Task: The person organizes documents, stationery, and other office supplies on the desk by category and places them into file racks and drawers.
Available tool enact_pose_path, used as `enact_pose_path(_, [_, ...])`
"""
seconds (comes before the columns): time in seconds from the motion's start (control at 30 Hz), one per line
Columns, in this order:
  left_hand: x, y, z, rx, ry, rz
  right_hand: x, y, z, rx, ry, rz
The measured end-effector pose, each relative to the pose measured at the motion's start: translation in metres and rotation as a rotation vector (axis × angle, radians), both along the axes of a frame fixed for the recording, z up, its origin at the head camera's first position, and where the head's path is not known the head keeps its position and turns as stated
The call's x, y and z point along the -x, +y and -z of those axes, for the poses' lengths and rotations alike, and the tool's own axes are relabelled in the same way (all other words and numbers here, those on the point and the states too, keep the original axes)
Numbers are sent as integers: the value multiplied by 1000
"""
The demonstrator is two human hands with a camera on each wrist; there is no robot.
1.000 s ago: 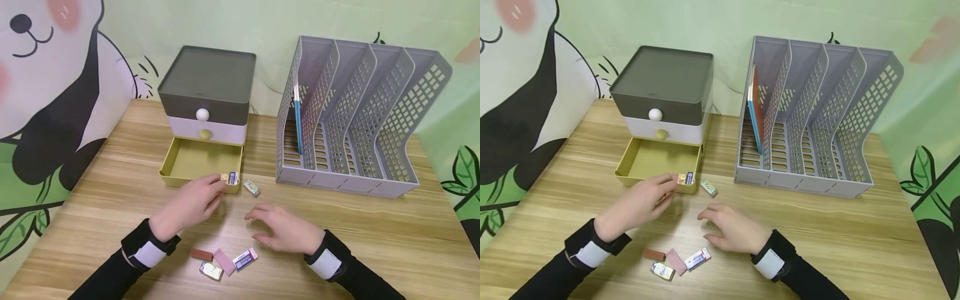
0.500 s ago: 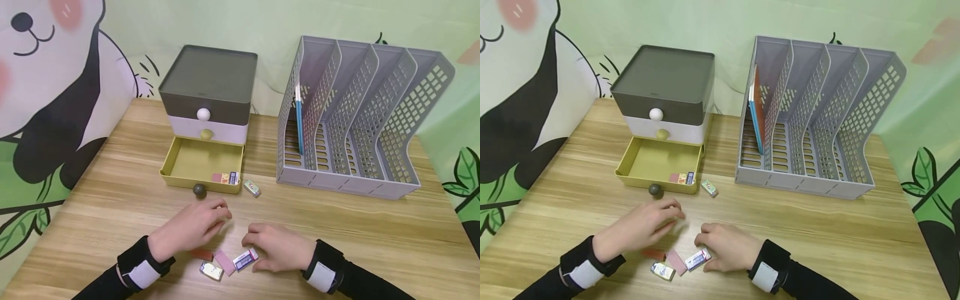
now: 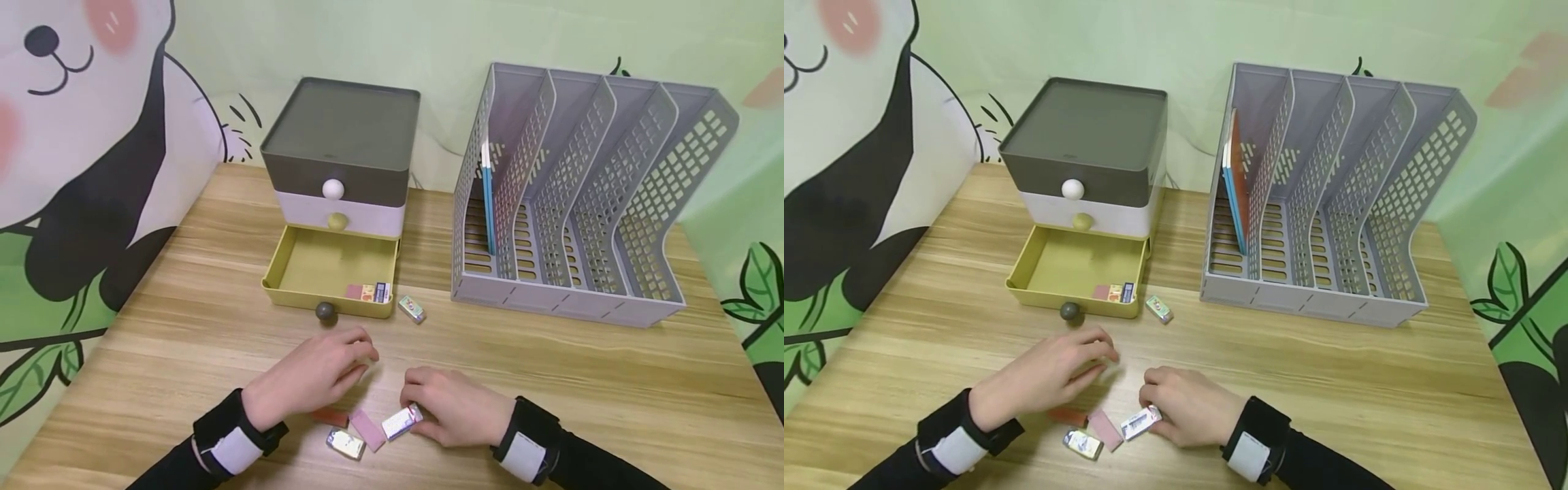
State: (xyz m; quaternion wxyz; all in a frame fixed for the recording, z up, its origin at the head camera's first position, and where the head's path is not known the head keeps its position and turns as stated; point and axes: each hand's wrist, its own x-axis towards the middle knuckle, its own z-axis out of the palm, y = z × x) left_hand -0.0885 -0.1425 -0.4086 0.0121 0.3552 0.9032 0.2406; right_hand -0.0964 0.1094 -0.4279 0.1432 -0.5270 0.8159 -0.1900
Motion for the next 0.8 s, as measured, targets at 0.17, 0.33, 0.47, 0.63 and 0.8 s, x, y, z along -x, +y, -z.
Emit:
enact_pose_path(0.17, [4,2,-1,-45,-49,-44,6,5,-3,86,9,56])
enact_pose_path(0.33, [14,5,-3,-152,-76,-92,17,8,-12,220,36,136])
enact_pose_path(0.47, [24,6,-7,-241,-100,-115,27,9,-20,342,124,185])
enact_pose_path(0.63, [38,9,-20,-335,-122,-129,42,13,-30,465,226,268])
enact_pose_path(0.8, [50,12,-35,-379,-150,-141,52,17,-37,557,283,302])
